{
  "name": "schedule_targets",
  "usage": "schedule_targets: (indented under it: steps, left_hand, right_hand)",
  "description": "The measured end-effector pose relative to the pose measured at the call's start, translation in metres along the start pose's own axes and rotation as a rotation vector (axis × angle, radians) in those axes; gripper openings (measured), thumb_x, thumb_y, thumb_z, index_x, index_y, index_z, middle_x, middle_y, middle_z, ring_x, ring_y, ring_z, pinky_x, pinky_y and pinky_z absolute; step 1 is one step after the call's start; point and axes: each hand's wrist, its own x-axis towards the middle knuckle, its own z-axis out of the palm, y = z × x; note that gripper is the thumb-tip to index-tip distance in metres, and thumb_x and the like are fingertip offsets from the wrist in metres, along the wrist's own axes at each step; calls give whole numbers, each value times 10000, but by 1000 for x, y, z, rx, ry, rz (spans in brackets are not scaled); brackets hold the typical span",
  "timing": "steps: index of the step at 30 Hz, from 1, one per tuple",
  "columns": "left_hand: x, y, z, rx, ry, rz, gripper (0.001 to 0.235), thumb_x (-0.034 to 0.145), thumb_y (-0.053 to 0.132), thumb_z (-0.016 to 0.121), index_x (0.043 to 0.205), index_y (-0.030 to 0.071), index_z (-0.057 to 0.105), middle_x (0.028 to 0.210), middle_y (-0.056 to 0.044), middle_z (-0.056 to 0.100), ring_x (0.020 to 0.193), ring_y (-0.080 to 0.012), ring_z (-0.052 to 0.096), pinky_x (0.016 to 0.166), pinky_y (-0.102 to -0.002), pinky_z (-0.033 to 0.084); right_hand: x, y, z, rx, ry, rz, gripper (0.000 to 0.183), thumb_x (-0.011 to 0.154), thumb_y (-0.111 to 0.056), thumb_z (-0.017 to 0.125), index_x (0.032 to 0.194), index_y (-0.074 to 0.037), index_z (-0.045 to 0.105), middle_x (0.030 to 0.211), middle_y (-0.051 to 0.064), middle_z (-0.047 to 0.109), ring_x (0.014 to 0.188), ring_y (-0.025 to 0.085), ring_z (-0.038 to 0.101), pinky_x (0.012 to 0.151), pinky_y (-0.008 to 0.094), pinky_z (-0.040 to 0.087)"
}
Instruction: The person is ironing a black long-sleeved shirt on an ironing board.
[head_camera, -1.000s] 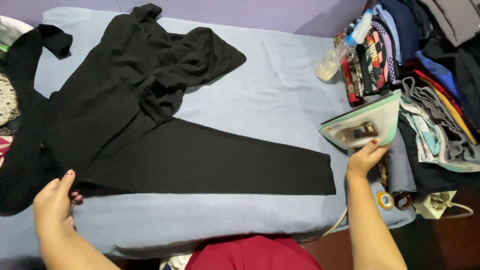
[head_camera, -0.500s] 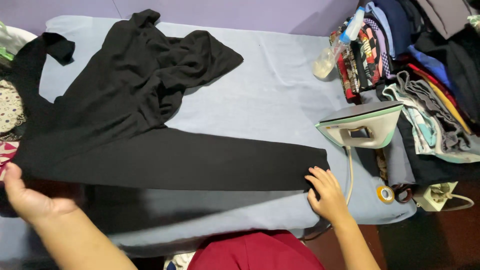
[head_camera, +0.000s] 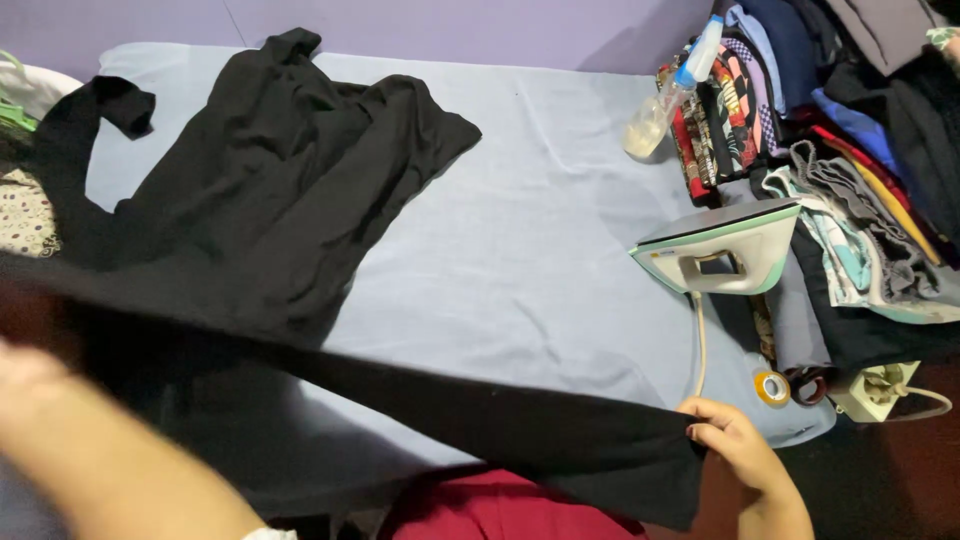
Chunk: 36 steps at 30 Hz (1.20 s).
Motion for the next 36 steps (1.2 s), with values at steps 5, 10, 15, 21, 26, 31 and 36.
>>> schedule_targets:
  steps: [5,10,15,21,26,31,36]
  left_hand:
    - [-27,-120,212,-36,-6,-127,223,976,218,836,1082,90,688,995,-72,716,857,-248,717,787,-371,636]
    - [11,-223,235,115,27,-281,316,926,227,732,1155,40,620,1175,-142,716,1131,-341,732,992,-467,566]
    - [12,-215,257,126,84,-160,331,948,267,702,1170,41,605,1205,-148,694,1200,-356,718,1062,-481,538]
    - [20,-231,238,328,-80,-61,322,1009,230,708,1253,41,616,1183,-93,673,1086,-243,609,985,-417,446]
    - [-49,-260,239,883,-312,404,341,963,145,774,1236,32,604,1257,-150,674,1167,-281,652,1047,-400,507]
    - [-194,-266,287,1608,-679,658,585,873,334,773,1278,-42,583,1517,-308,434,1409,-466,398,1150,-571,315]
    - [-231,-302,272,1793,-693,695,750,899,461,709,1409,-52,507,1564,-309,374,1470,-466,306,1182,-619,209]
  right_hand:
    - [24,48,-21,98,89,295,191,890,-46,590,1011,37,714,796,41,657,683,121,586,608,261,442]
    - [32,29,-3,128,353,317,253,877,-53,559,1077,-23,711,826,13,713,689,111,644,606,271,504]
    - [46,41,-11,-54,502,323,219,943,-125,636,1142,-66,705,829,-11,669,652,73,563,534,266,419]
    - [91,40,-8,-208,683,19,210,981,-92,655,1178,-21,670,881,31,676,738,134,607,641,295,472]
    - [85,-15,35,-696,817,1,271,955,-93,651,1213,-9,643,882,126,718,765,264,706,738,390,553]
    - [68,-53,70,-859,851,-14,551,881,-136,742,1349,39,509,1065,203,654,767,349,689,746,459,533]
    - [76,-85,104,-1043,814,-331,413,829,-78,742,1199,35,595,1108,231,626,926,383,657,802,446,546]
